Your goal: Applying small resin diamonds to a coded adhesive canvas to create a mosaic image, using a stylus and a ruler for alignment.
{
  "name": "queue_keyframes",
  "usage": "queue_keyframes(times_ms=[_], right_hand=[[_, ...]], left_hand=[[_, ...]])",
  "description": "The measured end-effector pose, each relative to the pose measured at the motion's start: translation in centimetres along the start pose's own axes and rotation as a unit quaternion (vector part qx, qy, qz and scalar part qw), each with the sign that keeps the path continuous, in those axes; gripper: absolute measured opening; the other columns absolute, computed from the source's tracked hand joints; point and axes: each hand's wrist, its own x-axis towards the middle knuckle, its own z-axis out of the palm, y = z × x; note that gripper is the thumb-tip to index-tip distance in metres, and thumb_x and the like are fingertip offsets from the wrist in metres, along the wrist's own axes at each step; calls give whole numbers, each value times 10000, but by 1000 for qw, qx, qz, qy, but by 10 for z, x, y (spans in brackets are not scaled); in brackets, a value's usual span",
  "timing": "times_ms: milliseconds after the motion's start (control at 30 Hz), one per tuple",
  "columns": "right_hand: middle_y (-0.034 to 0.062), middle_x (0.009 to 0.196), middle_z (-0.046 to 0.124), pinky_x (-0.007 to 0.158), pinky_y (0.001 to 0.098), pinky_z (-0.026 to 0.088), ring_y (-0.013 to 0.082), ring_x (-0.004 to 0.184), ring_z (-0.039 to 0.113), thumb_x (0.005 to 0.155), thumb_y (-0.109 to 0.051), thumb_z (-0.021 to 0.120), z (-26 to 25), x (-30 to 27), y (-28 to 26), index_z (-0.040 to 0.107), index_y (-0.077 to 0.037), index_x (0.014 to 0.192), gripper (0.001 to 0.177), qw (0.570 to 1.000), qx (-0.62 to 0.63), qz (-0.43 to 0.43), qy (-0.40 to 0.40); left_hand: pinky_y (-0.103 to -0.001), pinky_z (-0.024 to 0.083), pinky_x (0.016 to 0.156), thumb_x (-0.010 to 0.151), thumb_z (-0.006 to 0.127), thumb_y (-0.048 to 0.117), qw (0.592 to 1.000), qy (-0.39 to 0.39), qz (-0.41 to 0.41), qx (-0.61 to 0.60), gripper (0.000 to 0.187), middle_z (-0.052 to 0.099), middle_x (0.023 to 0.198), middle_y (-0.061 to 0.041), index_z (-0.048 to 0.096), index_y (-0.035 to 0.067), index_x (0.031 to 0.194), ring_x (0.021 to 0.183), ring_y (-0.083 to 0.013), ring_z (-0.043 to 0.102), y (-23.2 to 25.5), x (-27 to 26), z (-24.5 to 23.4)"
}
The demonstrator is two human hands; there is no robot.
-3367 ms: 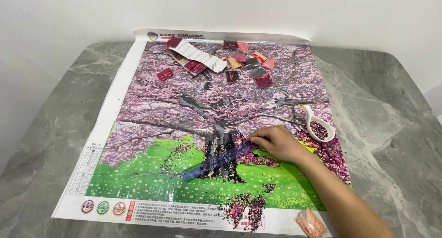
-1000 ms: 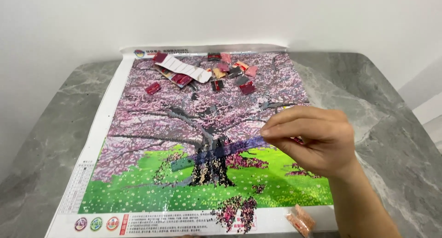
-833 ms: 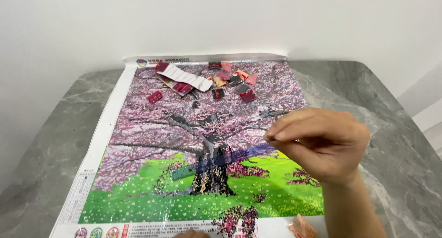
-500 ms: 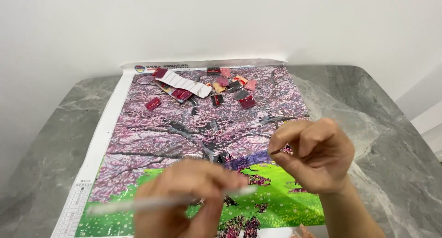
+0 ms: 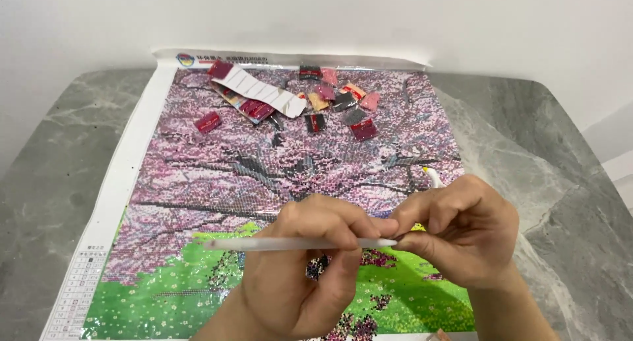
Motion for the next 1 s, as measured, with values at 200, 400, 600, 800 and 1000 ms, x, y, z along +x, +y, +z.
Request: queue_keyframes(times_ms=[200,400,600,800,1000], right_hand=[[157,810,702,650,227,670,175,775,756,753,15,739,-1,-7,7,476,-61,857,293,1000,5,13,5],[170,787,695,567,231,637,178,671,741,775,9,727,3,-3,6,483,-55,882,275,1000,31,4,-6],[162,737,681,534,225,606,168,615,709,778,2,718,5,-3,2,475,-60,870,267,1000,29,8,5],[185,808,702,623,251,650,199,710,747,767,28,731,3,-7,4,495,-42,875,269,998,51,23,19],[176,843,706,647,260,676,207,773,759,792,46,716,6,-3,3,496,-46,888,257,996,89,-3,8]], left_hand=[[-307,643,808,1001,417,120,999,-31,5,30,88,611,977,-127,453,58,951,978,-242,740,0,3,-6],[-329,647,770,1000,402,110,996,-59,10,60,65,625,966,-136,412,61,957,987,-264,743,7,4,-9],[-341,643,813,988,428,91,998,-56,10,17,51,612,952,-143,446,52,961,998,-291,744,5,2,-9],[-329,635,820,999,403,143,998,-58,1,28,142,635,975,-146,483,58,919,992,-273,743,6,3,-9],[-337,664,795,1005,396,185,999,-37,-5,-7,204,624,974,-148,479,73,857,977,-298,757,3,1,-5]])
